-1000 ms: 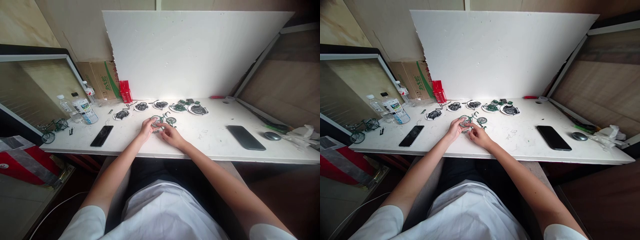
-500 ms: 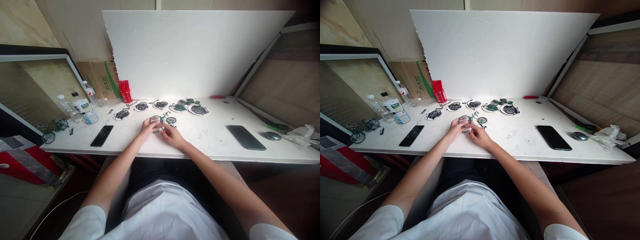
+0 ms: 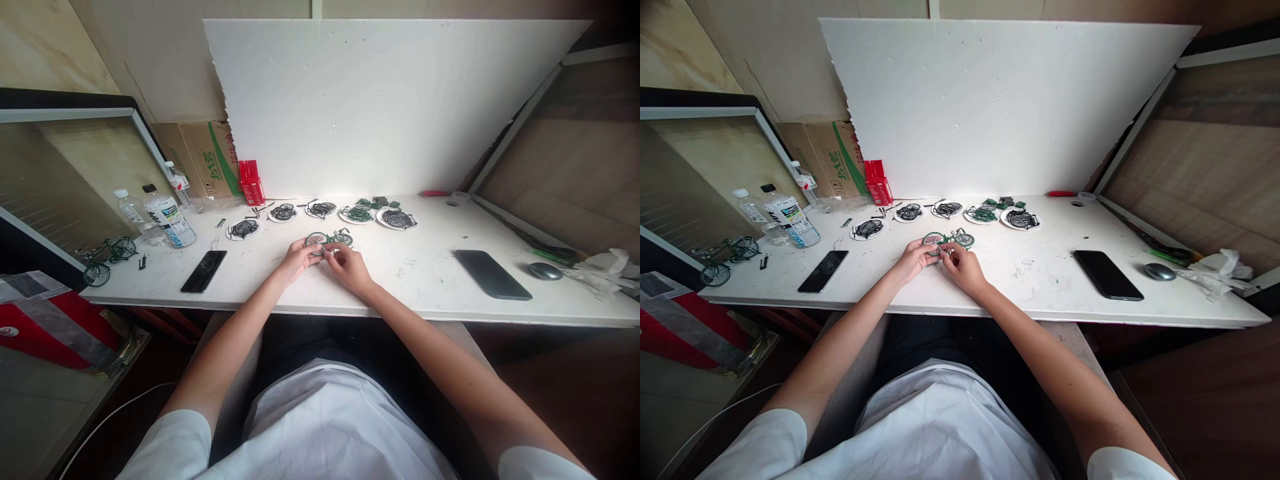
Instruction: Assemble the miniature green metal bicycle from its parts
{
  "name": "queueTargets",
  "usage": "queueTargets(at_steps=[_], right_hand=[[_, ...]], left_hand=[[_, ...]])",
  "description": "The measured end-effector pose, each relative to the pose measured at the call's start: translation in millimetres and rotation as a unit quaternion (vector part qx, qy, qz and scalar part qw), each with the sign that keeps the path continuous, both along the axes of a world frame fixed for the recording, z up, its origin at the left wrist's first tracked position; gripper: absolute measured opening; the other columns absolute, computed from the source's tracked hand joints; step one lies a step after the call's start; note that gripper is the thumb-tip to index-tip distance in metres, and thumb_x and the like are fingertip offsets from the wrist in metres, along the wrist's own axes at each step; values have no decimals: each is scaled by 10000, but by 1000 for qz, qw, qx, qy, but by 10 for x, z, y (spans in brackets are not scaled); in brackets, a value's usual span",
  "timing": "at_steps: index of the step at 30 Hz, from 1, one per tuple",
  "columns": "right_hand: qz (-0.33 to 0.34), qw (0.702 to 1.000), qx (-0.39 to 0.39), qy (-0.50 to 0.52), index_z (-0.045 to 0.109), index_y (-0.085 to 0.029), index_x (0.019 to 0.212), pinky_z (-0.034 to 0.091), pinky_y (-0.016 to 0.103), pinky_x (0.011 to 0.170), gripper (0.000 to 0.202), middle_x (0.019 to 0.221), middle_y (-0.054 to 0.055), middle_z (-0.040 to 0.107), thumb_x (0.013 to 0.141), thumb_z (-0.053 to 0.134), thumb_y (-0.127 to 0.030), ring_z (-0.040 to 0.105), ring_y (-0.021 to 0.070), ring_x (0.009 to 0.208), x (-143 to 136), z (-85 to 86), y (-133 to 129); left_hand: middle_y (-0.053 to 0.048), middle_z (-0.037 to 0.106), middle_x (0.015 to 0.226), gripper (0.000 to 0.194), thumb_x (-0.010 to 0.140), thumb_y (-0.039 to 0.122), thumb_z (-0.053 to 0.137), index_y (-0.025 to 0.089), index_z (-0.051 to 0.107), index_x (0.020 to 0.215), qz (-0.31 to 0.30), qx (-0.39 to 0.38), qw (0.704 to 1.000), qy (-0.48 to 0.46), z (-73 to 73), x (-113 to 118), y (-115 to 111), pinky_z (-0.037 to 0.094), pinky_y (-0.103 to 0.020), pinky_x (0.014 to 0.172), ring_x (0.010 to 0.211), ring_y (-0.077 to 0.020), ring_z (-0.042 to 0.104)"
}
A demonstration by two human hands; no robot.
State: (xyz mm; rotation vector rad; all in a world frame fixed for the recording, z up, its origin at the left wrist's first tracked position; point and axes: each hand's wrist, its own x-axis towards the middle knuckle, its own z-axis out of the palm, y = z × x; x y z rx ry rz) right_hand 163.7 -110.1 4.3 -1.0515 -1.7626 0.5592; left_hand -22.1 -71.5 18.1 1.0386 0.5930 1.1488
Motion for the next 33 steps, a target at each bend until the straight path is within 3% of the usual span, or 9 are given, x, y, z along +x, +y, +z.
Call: queueTargets(at_steps=[4, 9, 19, 33], right_hand=[[1, 1000, 1, 5, 721, -203, 1199, 350, 292, 561, 379, 652, -8, 615, 1040, 576, -515, 460, 153, 532, -4, -14, 10], [-18, 1000, 7, 6, 723, -204, 1125, 348, 297, 576, 368, 604, -25, 555, 1033, 589, -535, 462, 156, 538, -6, 28, -9], [-28, 1000, 8, 7, 640, -221, 1019, 331, 295, 575, 306, 601, -37, 536, 1031, 588, -522, 453, 151, 534, -10, 36, -13], [-22, 999, 23, -17, 648, -217, 1089, 355, 300, 592, 279, 614, -36, 542, 1031, 575, -480, 471, 158, 543, 7, 27, -15]], left_hand=[[-148, 801, 1001, 264, 714, 202, 895, 117, 743, 912, -21, -12, 1000, -8, -11, 2, 14, 538, -531, 1111, 1033, -291, 774], [-156, 805, 1029, 308, 751, 237, 900, 111, 757, 993, -15, -10, 1000, -4, 3, 4, -1, 519, -556, 1141, 1048, -297, 781], [-151, 809, 1101, 405, 713, 312, 977, 125, 800, 1025, -19, 18, 999, 25, 4, -2, -25, 579, -464, 1046, 1035, -265, 771], [-127, 814, 1097, 421, 732, 344, 988, 137, 808, 1051, -19, 27, 999, 40, -41, 2, -5, 575, -444, 1058, 1012, -229, 768]])
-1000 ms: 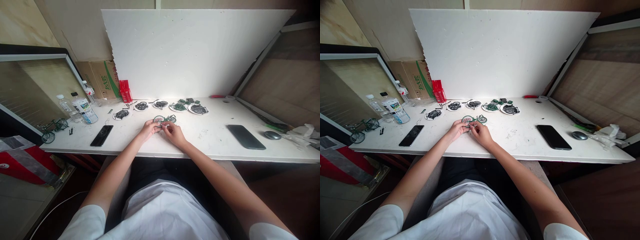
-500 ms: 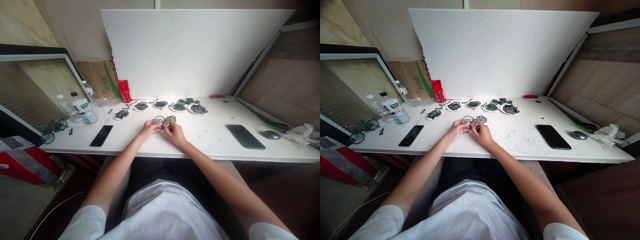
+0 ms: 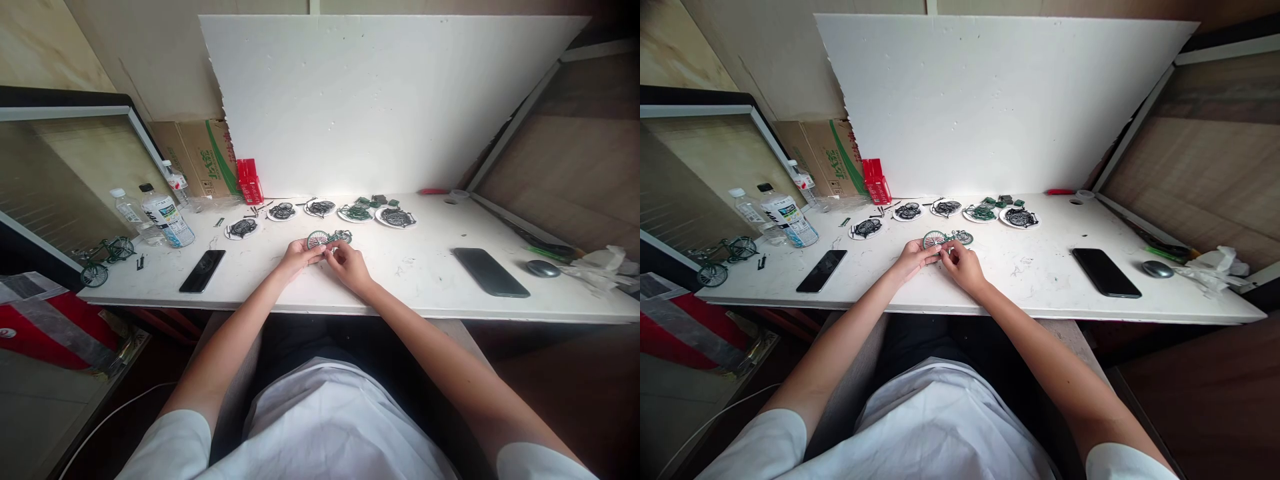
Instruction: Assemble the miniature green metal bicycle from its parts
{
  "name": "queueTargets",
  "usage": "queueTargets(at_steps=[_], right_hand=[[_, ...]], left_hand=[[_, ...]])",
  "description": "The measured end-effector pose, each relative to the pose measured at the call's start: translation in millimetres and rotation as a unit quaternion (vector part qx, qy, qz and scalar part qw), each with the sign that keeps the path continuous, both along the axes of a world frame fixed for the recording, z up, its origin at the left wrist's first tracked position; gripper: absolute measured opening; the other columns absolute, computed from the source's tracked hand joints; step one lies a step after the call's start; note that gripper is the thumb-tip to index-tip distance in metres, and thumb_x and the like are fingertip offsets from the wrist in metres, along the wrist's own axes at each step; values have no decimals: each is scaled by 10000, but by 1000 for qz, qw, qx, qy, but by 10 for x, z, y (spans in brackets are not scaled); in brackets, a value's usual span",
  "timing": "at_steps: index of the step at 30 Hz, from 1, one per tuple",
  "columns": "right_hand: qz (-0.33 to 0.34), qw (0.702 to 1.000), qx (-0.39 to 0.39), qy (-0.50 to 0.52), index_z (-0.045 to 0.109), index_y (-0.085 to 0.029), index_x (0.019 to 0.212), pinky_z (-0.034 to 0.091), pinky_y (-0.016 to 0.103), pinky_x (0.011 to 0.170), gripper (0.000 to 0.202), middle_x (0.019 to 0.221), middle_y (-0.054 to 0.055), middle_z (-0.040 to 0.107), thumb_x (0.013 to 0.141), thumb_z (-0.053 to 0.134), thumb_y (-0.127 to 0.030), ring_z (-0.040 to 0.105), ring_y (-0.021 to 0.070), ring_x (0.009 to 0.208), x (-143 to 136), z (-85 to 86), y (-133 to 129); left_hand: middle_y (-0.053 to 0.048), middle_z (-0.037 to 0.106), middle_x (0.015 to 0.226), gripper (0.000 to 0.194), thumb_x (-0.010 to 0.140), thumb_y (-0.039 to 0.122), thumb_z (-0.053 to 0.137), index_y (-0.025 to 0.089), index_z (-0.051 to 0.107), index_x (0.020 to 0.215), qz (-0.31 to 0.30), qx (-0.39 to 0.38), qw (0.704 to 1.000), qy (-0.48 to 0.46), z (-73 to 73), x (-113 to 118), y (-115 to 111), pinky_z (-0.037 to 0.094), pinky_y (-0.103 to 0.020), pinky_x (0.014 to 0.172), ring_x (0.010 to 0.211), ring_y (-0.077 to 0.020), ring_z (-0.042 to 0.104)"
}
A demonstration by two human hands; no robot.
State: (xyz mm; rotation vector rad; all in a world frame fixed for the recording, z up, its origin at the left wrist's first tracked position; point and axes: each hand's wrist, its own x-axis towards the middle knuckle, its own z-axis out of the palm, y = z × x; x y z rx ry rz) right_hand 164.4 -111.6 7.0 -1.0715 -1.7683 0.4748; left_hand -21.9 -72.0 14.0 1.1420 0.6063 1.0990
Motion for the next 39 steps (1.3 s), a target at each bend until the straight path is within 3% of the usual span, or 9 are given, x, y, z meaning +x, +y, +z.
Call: queueTargets(at_steps=[14, 20, 23, 27, 36, 39], right_hand=[[5, 1000, 13, -20, 651, -206, 1137, 361, 304, 608, 252, 656, -24, 583, 1048, 561, -424, 495, 157, 560, 6, -6, -12], [-26, 997, 67, 25, 650, -220, 1096, 383, 297, 595, 259, 650, -27, 567, 1072, 533, -449, 487, 151, 554, -8, 31, -66], [-32, 994, 78, 68, 650, -220, 1093, 388, 299, 591, 241, 654, -28, 561, 1072, 547, -437, 477, 151, 560, -1, 50, -64], [-36, 993, 44, 103, 654, -221, 1105, 410, 307, 596, 289, 701, -6, 601, 1068, 553, -489, 500, 164, 597, 39, 74, -12], [-48, 999, -15, -20, 703, -209, 1033, 473, 333, 685, 299, 909, 75, 750, 1049, 571, -476, 664, 224, 795, 262, 185, 179], [-65, 997, -2, -46, 710, -201, 1018, 475, 349, 703, 292, 954, 94, 762, 1040, 576, -459, 677, 242, 835, 401, 199, 271]], left_hand=[[-125, 817, 1121, 470, 734, 389, 984, 147, 822, 1103, 11, 6, 1000, 15, -7, 7, 3, 568, -444, 1055, 1021, -241, 765], [-113, 805, 1172, 462, 727, 402, 977, 163, 817, 1089, 38, 10, 999, -9, 60, -45, 14, 580, -426, 1048, 1107, -251, 749], [-118, 797, 1191, 383, 750, 382, 954, 156, 805, 1021, 79, 18, 996, -27, 110, -142, 73, 590, -428, 1050, 1133, -252, 741], [-126, 800, 1079, 360, 711, 345, 942, 138, 777, 954, 183, 12, 983, -23, 172, -301, 182, 611, -413, 985, 1046, -249, 766], [-113, 789, 1055, 417, 728, 419, 890, 151, 704, 987, 349, 109, 930, 33, 181, -557, 435, 645, -394, 890, 1007, -239, 765], [-124, 799, 1030, 380, 766, 390, 876, 145, 707, 1000, 413, 188, 888, 70, 138, -607, 454, 644, -398, 921, 981, -248, 781]])
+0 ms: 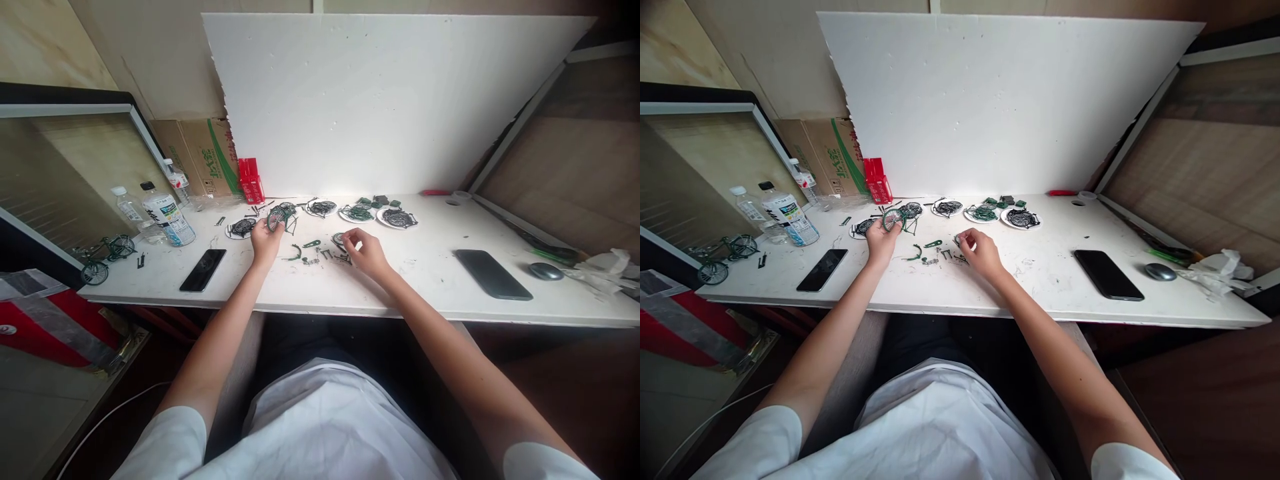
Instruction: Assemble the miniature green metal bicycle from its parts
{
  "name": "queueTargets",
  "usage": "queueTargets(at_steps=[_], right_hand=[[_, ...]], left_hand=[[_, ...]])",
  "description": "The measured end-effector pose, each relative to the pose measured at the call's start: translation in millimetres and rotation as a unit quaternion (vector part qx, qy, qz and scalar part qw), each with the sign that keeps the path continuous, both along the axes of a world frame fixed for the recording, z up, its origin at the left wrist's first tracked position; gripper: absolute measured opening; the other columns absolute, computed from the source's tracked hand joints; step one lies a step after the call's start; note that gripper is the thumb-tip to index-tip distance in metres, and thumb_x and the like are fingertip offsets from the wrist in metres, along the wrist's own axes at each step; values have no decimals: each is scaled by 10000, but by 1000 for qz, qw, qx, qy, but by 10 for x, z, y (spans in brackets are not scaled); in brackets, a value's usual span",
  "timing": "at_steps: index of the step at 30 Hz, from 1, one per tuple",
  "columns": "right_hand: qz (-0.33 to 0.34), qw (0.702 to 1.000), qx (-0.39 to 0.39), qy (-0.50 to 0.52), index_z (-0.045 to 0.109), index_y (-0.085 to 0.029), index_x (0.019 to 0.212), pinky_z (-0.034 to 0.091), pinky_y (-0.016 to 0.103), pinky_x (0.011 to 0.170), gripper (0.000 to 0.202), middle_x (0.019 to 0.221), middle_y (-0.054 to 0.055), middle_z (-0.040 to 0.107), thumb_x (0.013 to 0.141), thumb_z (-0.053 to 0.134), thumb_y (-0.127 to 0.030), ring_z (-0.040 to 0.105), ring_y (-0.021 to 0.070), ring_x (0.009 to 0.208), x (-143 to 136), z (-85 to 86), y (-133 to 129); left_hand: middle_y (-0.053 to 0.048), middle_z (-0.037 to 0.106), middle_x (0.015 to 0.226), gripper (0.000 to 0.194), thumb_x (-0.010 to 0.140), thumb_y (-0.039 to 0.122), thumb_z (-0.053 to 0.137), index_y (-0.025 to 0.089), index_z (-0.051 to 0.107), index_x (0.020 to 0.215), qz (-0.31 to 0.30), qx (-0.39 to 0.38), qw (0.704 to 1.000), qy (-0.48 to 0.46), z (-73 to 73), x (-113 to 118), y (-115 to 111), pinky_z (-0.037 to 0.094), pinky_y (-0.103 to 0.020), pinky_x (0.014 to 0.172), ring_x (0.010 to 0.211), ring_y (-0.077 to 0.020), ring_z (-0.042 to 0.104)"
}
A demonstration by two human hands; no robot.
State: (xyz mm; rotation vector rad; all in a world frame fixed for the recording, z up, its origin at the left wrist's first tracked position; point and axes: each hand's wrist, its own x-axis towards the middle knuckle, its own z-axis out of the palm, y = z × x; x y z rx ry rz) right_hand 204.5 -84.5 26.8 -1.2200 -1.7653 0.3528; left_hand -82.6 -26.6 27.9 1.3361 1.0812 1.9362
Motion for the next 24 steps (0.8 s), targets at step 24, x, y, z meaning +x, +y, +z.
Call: queueTargets(at_steps=[24], right_hand=[[-7, 994, -27, -110, 786, -216, 861, 462, 416, 871, 394, 922, 118, 765, 1050, 553, -473, 607, 322, 1016, 72, -197, 66]], left_hand=[[-93, 837, 1108, 338, 953, 379, 707, 163, 811, 1191, 91, 70, 975, 192, -139, -35, -71, 630, -337, 936, 951, -231, 778]])
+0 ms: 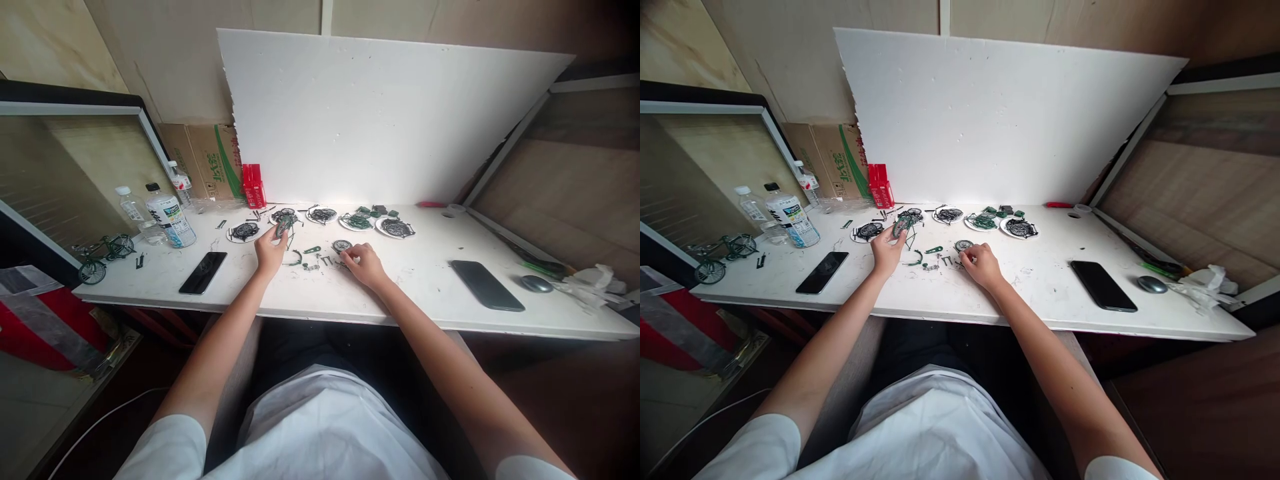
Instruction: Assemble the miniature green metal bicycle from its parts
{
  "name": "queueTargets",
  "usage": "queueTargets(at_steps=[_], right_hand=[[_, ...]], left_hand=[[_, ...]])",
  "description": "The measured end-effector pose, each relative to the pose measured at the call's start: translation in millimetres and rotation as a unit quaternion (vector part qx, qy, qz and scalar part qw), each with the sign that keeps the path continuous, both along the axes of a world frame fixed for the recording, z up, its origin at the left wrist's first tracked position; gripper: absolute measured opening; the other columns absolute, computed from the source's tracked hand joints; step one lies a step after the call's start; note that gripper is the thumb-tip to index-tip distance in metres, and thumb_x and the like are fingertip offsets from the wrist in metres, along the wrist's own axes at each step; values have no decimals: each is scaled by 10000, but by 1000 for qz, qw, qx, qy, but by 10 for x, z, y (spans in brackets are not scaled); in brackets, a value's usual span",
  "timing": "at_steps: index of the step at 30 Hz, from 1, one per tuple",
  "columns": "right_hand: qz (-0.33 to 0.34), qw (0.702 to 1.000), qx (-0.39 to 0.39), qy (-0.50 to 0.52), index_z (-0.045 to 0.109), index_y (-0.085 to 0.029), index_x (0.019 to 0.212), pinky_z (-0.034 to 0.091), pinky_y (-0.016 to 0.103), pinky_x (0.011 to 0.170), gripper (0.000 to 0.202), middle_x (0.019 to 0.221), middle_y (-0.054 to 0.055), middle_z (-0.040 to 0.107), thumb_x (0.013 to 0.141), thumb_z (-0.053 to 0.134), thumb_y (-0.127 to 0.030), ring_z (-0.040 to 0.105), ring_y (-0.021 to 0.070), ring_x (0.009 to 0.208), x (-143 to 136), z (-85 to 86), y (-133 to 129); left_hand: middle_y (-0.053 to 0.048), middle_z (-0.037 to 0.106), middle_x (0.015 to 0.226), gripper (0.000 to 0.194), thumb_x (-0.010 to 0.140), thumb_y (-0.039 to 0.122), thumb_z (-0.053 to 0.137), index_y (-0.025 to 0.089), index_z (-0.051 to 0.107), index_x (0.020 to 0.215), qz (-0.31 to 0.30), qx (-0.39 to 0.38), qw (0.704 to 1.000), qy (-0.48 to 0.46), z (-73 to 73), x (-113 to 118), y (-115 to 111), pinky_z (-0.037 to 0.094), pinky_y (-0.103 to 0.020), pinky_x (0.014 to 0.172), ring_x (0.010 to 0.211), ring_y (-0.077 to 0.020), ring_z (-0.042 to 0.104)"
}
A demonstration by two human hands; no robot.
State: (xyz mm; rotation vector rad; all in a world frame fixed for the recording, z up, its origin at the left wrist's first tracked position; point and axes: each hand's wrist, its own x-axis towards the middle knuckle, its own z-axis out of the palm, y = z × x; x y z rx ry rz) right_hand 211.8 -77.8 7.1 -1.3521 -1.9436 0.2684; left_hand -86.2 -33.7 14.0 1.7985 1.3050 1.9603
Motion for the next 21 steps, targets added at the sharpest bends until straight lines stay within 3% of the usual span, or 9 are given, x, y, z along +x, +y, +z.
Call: queueTargets(at_steps=[3, 8, 21], right_hand=[[16, 999, 21, -27, 833, -216, 1033, 469, 468, 979, 302, 1036, 136, 746, 1023, 609, -419, 582, 338, 1085, 16, -52, 27], [37, 993, 47, -100, 831, -252, 1253, 466, 536, 1042, 353, 1265, 161, 694, 1015, 639, -428, 534, 379, 1224, 24, -156, 53], [67, 990, 73, -99, 863, -237, 1166, 462, 540, 1084, 329, 1273, 167, 674, 1028, 621, -413, 545, 367, 1253, 4, -214, 65]], left_hand=[[-91, 833, 1096, 330, 944, 391, 725, 176, 815, 1178, -17, -14, 1000, -14, 2, 19, -28, 623, -349, 947, 967, -235, 771], [-89, 828, 1067, 329, 923, 395, 739, 167, 818, 1148, -37, -27, 999, -28, 21, 42, -67, 616, -356, 961, 973, -239, 763], [-90, 829, 1098, 345, 917, 392, 749, 177, 816, 1178, -47, -33, 998, -39, 31, 52, -85, 621, -379, 966, 1003, -255, 767]])
